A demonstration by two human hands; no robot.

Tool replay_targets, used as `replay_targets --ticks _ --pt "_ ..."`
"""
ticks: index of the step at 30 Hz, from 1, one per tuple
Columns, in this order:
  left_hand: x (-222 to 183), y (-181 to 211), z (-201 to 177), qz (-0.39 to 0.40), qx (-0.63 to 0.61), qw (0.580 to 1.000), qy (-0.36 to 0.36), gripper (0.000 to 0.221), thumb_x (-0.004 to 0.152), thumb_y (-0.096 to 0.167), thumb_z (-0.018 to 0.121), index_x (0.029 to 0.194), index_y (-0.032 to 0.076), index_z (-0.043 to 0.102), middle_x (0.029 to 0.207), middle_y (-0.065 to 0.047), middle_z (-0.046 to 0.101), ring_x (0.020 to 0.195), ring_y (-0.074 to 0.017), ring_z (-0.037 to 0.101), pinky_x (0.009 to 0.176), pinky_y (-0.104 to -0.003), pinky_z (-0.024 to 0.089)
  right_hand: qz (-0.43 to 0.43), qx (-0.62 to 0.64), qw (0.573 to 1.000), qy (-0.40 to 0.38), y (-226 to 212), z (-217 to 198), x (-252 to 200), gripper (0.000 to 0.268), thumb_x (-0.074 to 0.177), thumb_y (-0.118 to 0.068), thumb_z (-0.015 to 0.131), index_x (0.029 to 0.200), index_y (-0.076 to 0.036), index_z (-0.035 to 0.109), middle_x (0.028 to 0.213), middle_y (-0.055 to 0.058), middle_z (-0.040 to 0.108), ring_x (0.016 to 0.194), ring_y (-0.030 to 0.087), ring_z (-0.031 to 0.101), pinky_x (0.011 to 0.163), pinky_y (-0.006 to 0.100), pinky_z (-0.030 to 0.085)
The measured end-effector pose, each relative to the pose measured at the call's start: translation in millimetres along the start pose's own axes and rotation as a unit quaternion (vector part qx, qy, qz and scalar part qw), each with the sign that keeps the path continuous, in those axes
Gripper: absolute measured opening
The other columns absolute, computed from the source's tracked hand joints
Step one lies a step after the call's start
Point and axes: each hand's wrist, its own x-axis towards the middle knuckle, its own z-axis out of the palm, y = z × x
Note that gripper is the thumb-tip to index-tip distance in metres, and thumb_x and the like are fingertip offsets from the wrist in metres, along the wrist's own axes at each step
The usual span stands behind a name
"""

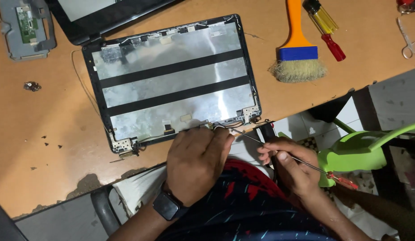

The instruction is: Routing an internal cable along the frame of a laptop screen assembly during repair.

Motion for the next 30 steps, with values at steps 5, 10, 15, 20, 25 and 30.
replay_targets --ticks 5,10,15,20,25,30 --pt "5 3 -3 -0.017 -0.014 1.0 0.001 0.019 0.102 0.02 0.071 0.099 0.002 0.071 0.078 -0.009 0.055 0.069 -0.0271 0.054 0.062 -0.041 0.043 0.005 -0.038 0.999 0.005 -5 2 0 0.029 0.103 -0.013 0.057 0.116 0.01 0.068 0.107 0.029 0.075 0.086 0.034 0.077 0.074 0.037 0.067" --pt "7 4 -1 -0.02 -0.025 0.999 0.005 0.016 0.101 0.017 0.073 0.102 0.0 0.072 0.076 -0.008 0.053 0.067 -0.0269 0.054 0.061 -0.041 0.042 -0.038 -0.153 0.987 -0.024 -22 1 12 0.03 0.103 -0.018 0.054 0.113 0.006 0.07 0.104 0.023 0.077 0.086 0.03 0.078 0.072 0.034 0.069" --pt "8 6 0 -0.026 -0.037 0.999 -0.006 0.014 0.101 0.015 0.072 0.099 0.001 0.073 0.076 -0.008 0.053 0.068 -0.0266 0.055 0.063 -0.041 0.042 -0.072 -0.241 0.967 -0.045 -38 2 19 0.036 0.105 -0.026 0.049 0.11 0.002 0.071 0.1 0.017 0.078 0.083 0.026 0.076 0.073 0.033 0.064" --pt "9 6 2 -0.028 -0.053 0.998 -0.003 0.013 0.1 0.011 0.072 0.096 -0.001 0.072 0.074 -0.008 0.051 0.065 -0.0268 0.05 0.059 -0.041 0.039 -0.095 -0.215 0.971 -0.048 -37 -4 19 0.03 0.103 -0.019 0.052 0.11 0.005 0.069 0.095 0.02 0.076 0.082 0.029 0.075 0.073 0.034 0.064" --pt "6 3 5 -0.007 -0.044 0.999 -0.015 0.01 0.102 0.01 0.07 0.101 0.0 0.07 0.079 -0.008 0.053 0.068 -0.0272 0.052 0.063 -0.041 0.039 -0.084 -0.224 0.97 -0.038 -41 -2 18 0.029 0.103 -0.02 0.052 0.107 0.003 0.07 0.097 0.018 0.078 0.081 0.027 0.076 0.074 0.034 0.064" --pt "7 1 -3 0.02 -0.039 0.999 -0.027 0.016 0.104 0.01 0.065 0.09 0.003 0.062 0.078 -0.008 0.047 0.068 -0.0265 0.047 0.065 -0.039 0.036 -0.094 -0.212 0.972 -0.039 -49 -2 19 0.029 0.102 -0.02 0.053 0.106 0.002 0.07 0.094 0.018 0.078 0.08 0.028 0.078 0.07 0.033 0.064"
